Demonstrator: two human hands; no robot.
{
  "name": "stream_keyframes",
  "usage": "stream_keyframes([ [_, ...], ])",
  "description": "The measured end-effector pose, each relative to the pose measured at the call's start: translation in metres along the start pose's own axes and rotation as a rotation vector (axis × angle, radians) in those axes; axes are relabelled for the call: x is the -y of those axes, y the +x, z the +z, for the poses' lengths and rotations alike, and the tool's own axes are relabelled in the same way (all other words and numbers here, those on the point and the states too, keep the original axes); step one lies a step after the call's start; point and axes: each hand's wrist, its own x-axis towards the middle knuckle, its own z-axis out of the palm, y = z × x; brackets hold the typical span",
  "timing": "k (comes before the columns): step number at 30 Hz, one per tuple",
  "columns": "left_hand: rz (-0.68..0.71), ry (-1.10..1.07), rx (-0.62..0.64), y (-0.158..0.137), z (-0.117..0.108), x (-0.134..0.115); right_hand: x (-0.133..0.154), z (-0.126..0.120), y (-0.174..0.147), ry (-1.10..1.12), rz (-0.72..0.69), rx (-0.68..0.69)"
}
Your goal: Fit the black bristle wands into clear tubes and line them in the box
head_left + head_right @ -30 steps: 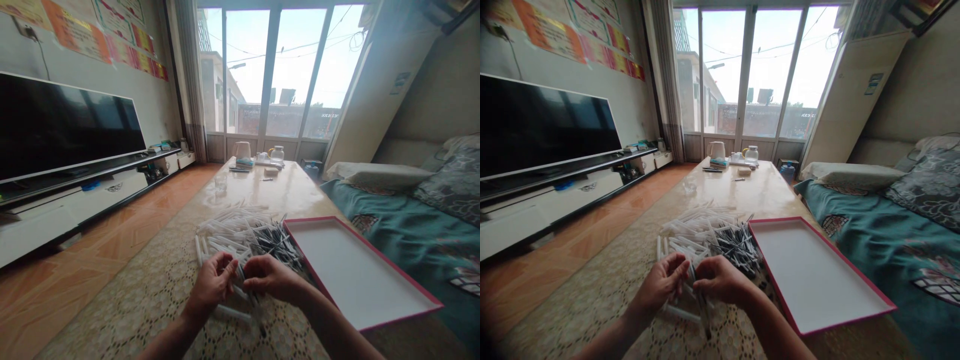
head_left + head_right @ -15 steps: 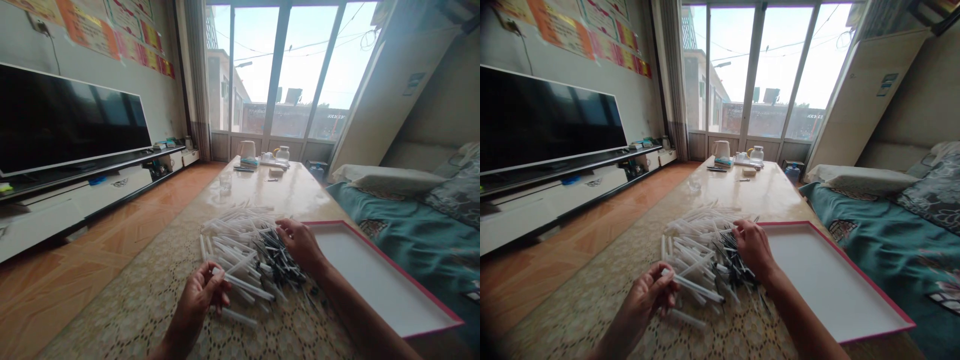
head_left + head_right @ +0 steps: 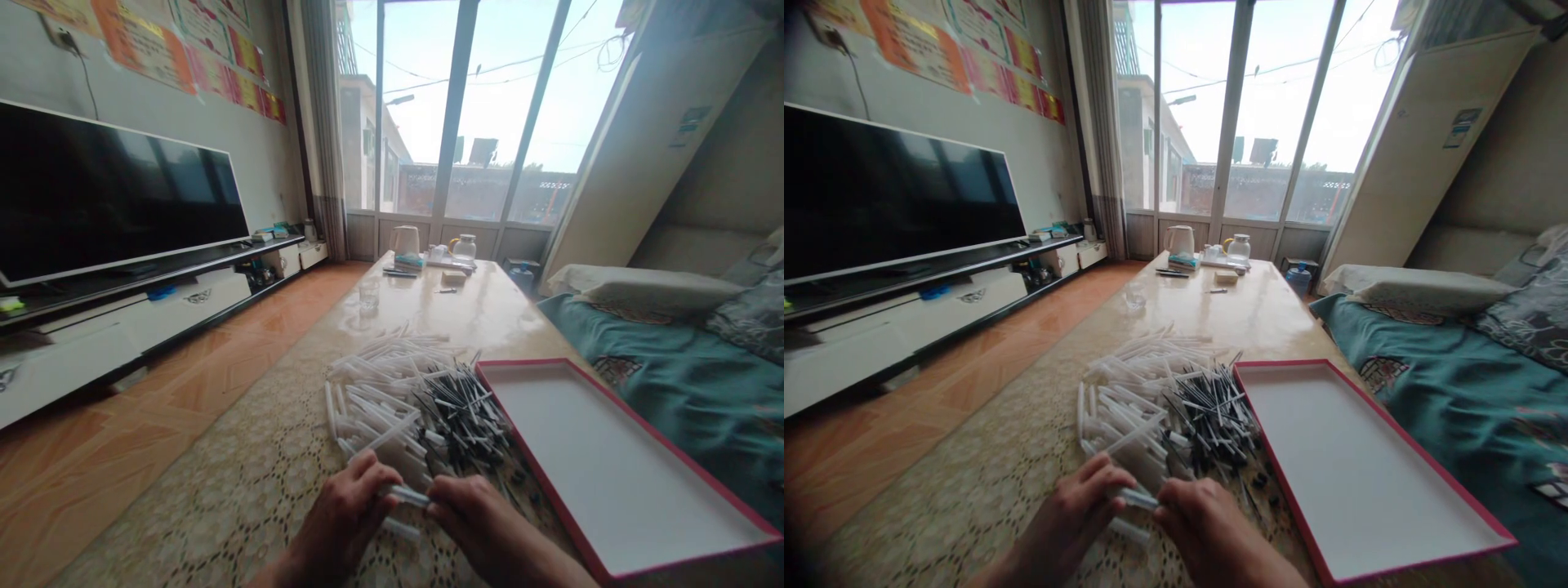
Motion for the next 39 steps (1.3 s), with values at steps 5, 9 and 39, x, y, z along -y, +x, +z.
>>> stream_keyframes([
  [5,0.142,0.299,0.092,-0.004,0.007,0.001,0.003,-0.004,-0.008,-0.027,0.047,0.058],
  [9,0.022,0.134,0.110,-0.004,-0.001,-0.003,-0.006,-0.013,-0.010,-0.135,-0.008,0.021],
  [39,-0.581,-0.984,-0.114,0.008,0.005,0.000,0.006,0.006,-0.002,0.155,0.065,-0.260],
])
